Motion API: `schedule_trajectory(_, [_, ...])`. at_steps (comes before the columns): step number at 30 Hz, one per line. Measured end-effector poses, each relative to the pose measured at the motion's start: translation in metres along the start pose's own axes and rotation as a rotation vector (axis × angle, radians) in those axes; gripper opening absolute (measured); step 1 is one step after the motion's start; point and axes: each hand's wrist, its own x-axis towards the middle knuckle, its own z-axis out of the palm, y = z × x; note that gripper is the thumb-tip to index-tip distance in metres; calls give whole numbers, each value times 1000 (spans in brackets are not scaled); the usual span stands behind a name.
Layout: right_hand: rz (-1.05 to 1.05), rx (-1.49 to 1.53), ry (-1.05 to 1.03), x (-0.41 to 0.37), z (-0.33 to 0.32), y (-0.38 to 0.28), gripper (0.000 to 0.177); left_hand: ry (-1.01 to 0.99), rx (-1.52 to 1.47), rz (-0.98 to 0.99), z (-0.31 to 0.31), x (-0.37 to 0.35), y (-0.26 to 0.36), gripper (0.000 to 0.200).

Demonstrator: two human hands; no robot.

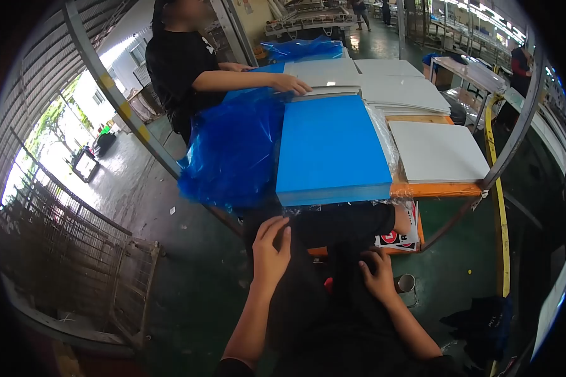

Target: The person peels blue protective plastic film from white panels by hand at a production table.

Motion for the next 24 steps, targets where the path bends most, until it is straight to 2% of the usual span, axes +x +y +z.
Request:
schedule_trajectory(1, [-18, -35, -4, -1, 4, -2, 25, 11, 121, 95, -6, 1, 2, 22])
schedule_trajectory(4, [-14, -88, 8, 0, 6, 0, 23, 17, 299, 114, -9, 3, -14, 28])
schedule_trajectory(7, [-20, -84, 24, 6, -2, 7, 21, -96, 584, 158, 8, -1, -17, 44])
schedule_trajectory(11, [-39, -92, 27, 10, -4, 16, 19, -208, 739, 131, 21, -11, -14, 60])
schedule_trajectory(14, [-1, -53, 37, 17, -5, 4, 16, -314, 762, 123, 17, -17, 5, 60])
schedule_trajectory(17, [79, 192, 15, 38, -9, -9, 10, -408, 580, 79, 16, -29, 11, 47])
schedule_trajectory(18, [23, 249, -2, 50, -18, -30, 11, -432, 502, 53, 14, -31, 17, 43])
schedule_trajectory(19, [-31, 307, -19, 64, -33, -58, 12, -433, 596, 139, 11, -25, 35, 37])
schedule_trajectory(20, [-82, 367, -37, 79, -46, -83, 14, -561, 336, -91, 13, -25, 43, 36])
schedule_trajectory(22, [-548, 230, 63, 120, -60, -114, 20, -766, -209, -547, 20, -28, 52, 33])
schedule_trajectory(23, [-594, 124, 44, 138, -65, -123, 19, -724, -515, -628, 29, -31, 54, 27])
schedule_trajectory(24, [-638, 18, 25, 154, -68, -128, 17, -654, -460, -514, 32, -28, 56, 25])
